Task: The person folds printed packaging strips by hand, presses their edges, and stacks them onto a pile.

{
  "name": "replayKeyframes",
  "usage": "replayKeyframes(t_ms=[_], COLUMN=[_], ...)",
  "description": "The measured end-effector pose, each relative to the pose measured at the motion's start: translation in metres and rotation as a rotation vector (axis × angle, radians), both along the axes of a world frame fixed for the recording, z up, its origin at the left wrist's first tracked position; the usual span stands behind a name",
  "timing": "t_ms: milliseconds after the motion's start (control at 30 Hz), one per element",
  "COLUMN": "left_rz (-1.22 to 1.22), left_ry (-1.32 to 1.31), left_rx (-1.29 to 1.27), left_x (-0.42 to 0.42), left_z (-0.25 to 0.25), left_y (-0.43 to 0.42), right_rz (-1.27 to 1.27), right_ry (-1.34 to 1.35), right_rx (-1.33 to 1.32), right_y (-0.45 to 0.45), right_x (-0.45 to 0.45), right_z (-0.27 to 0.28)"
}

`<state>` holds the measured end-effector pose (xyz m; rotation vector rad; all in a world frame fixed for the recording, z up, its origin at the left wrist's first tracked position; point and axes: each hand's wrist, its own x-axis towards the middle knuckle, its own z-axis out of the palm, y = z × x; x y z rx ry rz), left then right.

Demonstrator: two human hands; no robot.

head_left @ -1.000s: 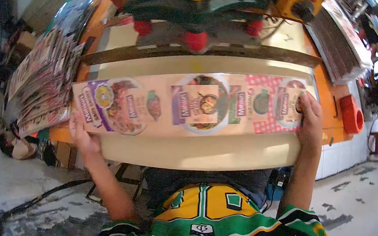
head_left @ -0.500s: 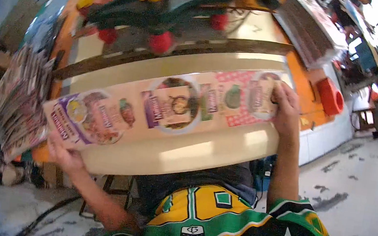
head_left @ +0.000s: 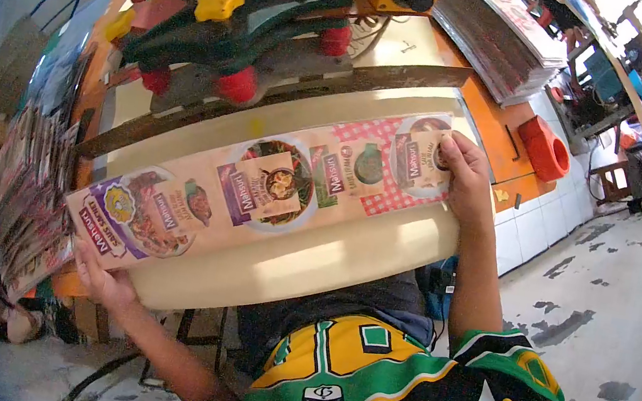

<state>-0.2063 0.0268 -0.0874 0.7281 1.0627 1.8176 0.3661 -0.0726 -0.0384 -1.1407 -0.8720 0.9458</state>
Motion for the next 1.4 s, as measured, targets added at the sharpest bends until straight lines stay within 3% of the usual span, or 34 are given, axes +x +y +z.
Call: replayKeyframes(t_ms=[100, 200, 267, 400, 500, 567, 633, 867, 1100, 1400], left_rz=[0.039, 0.244, 0.14, 0.19, 0.204, 0.127, 0.241, 0.164, 0.272, 0.171], left_ry=[-0.021, 0.123, 0.058, 0.121, 0.123, 0.091, 0.054, 0.076, 0.024, 0.071], left_rx=[-0.008, -0.131, 0.044, 0.034, 0.079, 0.193, 0.145, 0.182, 0.147, 0.088], left_x=[0.0, 0.012, 0.009, 0.028, 0.033, 0.033, 0.041, 0.044, 0.053, 0.042], left_z=[0.001, 0.011, 0.006, 0.024, 0.025, 0.022, 0.028, 0.028, 0.032, 0.028], left_y=[0.001, -0.003, -0.003, -0.011, -0.011, -0.008, -0.008, -0.008, -0.004, -0.004], right_rz=[-0.026, -0.055, -0.054, -0.02, -0.028, -0.079, -0.053, -0.012, 0.046, 0.045], right_ry=[-0.185, -0.102, -0.146, -0.098, -0.208, -0.186, -0.187, -0.149, -0.251, -0.179], right_rx=[-0.068, -0.036, -0.061, -0.05, -0.053, -0.067, -0.088, -0.064, -0.102, -0.092], right_y=[-0.001, 0.002, 0.0, 0.001, 0.001, 0.003, 0.002, 0.002, -0.002, 0.001], right_x=[0.003, 0.004, -0.003, 0.005, 0.002, -0.005, -0.003, 0.011, 0.003, -0.008], right_z=[0.003, -0.008, 0.002, -0.008, -0.004, 0.002, 0.004, -0.011, 0.004, 0.005])
